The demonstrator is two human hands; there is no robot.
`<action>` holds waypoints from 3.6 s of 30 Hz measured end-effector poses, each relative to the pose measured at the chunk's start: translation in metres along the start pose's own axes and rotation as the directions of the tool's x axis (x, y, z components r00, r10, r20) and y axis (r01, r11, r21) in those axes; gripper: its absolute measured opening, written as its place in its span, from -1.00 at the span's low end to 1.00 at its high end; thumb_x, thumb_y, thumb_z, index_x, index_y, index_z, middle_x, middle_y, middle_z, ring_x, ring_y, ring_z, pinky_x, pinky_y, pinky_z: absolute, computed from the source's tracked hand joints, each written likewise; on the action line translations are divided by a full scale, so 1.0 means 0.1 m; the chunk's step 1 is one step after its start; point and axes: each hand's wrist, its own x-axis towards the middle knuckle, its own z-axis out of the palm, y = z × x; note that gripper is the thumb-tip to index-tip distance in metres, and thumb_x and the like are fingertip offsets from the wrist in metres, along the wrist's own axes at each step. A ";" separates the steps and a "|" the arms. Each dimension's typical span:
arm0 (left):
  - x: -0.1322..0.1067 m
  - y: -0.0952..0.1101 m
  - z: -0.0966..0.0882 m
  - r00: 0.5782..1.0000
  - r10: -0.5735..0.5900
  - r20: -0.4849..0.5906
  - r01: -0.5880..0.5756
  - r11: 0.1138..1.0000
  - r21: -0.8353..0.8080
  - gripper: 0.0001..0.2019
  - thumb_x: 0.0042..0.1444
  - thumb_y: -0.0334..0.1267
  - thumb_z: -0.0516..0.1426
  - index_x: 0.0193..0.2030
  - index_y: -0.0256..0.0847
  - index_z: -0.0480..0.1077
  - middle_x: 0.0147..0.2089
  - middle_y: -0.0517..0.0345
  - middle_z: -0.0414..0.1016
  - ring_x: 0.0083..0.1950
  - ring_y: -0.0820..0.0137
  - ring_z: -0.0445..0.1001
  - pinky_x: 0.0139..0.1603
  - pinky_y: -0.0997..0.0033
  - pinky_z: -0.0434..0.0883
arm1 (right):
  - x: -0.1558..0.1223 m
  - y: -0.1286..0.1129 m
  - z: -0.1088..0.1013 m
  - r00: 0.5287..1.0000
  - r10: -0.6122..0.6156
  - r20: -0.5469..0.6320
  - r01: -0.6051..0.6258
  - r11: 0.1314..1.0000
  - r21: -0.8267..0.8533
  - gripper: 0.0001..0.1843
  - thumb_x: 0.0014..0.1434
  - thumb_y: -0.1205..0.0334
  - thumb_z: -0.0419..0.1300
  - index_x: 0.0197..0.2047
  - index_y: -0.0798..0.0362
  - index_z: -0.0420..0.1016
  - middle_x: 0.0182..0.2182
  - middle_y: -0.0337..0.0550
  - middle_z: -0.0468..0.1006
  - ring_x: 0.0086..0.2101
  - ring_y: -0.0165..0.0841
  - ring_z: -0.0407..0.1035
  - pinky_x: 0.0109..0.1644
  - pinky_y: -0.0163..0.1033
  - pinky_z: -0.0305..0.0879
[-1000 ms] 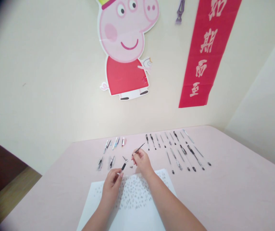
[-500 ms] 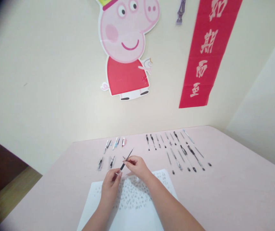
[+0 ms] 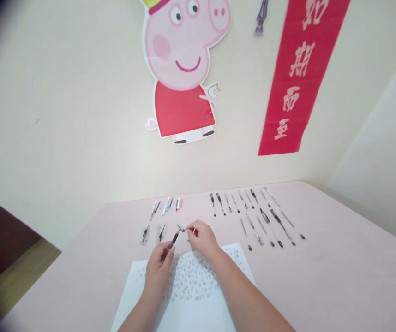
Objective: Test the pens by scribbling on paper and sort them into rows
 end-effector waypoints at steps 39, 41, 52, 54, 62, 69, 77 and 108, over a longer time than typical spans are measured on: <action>-0.01 -0.02 0.02 0.998 -0.044 0.038 0.043 0.999 0.015 -0.77 0.02 -0.10 0.13 -0.31 -0.21 0.47 -0.39 0.10 0.47 -0.45 0.35 0.40 -0.41 0.34 0.38 | 0.02 -0.18 -0.04 0.942 0.324 0.085 -0.284 0.638 0.716 -0.66 -0.16 -0.02 0.37 -0.40 0.05 0.51 -0.35 -0.12 0.55 -0.31 -0.35 0.41 -0.36 -0.33 0.29; -0.01 -0.02 0.03 0.998 -0.040 0.052 0.038 0.999 0.026 -0.78 0.02 -0.11 0.13 -0.31 -0.21 0.47 -0.39 0.10 0.47 -0.44 0.35 0.40 -0.40 0.34 0.38 | 0.01 -0.20 -0.03 0.944 0.319 0.078 -0.276 0.640 0.717 -0.68 -0.15 -0.01 0.36 -0.40 0.05 0.52 -0.36 -0.13 0.54 -0.33 -0.36 0.39 -0.37 -0.34 0.28; -0.01 -0.01 0.03 0.998 -0.019 0.064 0.017 1.000 0.025 -0.80 0.01 -0.13 0.13 -0.33 -0.19 0.47 -0.39 0.11 0.48 -0.42 0.34 0.42 -0.41 0.34 0.37 | 0.01 -0.19 0.01 0.954 0.279 0.111 -0.277 0.674 0.685 -0.69 -0.18 0.01 0.38 -0.44 0.06 0.52 -0.51 -0.22 0.48 -0.53 -0.46 0.25 -0.45 -0.35 0.19; -0.01 -0.02 0.03 0.997 -0.022 0.069 0.021 0.999 0.024 -0.80 0.01 -0.13 0.13 -0.33 -0.19 0.47 -0.39 0.11 0.48 -0.41 0.34 0.42 -0.41 0.35 0.37 | 0.01 -0.20 0.01 0.953 0.269 0.136 -0.288 0.674 0.680 -0.68 -0.19 0.01 0.38 -0.45 0.07 0.52 -0.52 -0.23 0.48 -0.53 -0.47 0.25 -0.46 -0.35 0.19; -0.01 -0.01 0.03 0.997 -0.022 0.071 0.020 0.999 0.034 -0.80 0.02 -0.14 0.12 -0.32 -0.20 0.47 -0.37 0.09 0.49 -0.39 0.32 0.43 -0.37 0.32 0.38 | 0.01 -0.24 0.00 0.947 0.277 0.160 -0.308 0.658 0.687 -0.68 -0.22 0.03 0.40 -0.47 0.09 0.53 -0.55 -0.26 0.46 -0.55 -0.49 0.24 -0.47 -0.36 0.17; -0.01 0.02 0.02 0.997 0.000 0.077 -0.001 1.000 0.020 -0.79 0.03 -0.14 0.12 -0.32 -0.21 0.48 -0.37 0.07 0.49 -0.38 0.32 0.43 -0.36 0.31 0.38 | -0.01 -0.22 0.00 0.945 0.278 0.173 -0.319 0.660 0.680 -0.68 -0.22 0.03 0.41 -0.47 0.09 0.54 -0.55 -0.26 0.46 -0.54 -0.48 0.25 -0.45 -0.36 0.17; 0.00 0.02 0.02 0.996 -0.013 0.084 0.011 1.000 0.024 -0.80 0.03 -0.14 0.12 -0.33 -0.21 0.47 -0.37 0.08 0.49 -0.40 0.34 0.42 -0.38 0.34 0.37 | 0.00 -0.19 0.03 0.940 0.292 0.178 -0.332 0.656 0.678 -0.65 -0.26 0.01 0.43 -0.50 0.10 0.51 -0.56 -0.27 0.45 -0.56 -0.50 0.23 -0.46 -0.36 0.16; -0.01 0.00 0.02 0.997 -0.017 0.072 0.016 1.000 0.021 -0.81 -0.01 -0.14 0.14 -0.35 -0.20 0.48 -0.41 0.11 0.47 -0.44 0.35 0.39 -0.40 0.35 0.36 | -0.04 -0.17 0.05 0.925 0.306 0.226 -0.378 0.672 0.637 -0.65 -0.24 -0.01 0.41 -0.48 0.08 0.52 -0.57 -0.29 0.45 -0.59 -0.54 0.22 -0.49 -0.39 0.13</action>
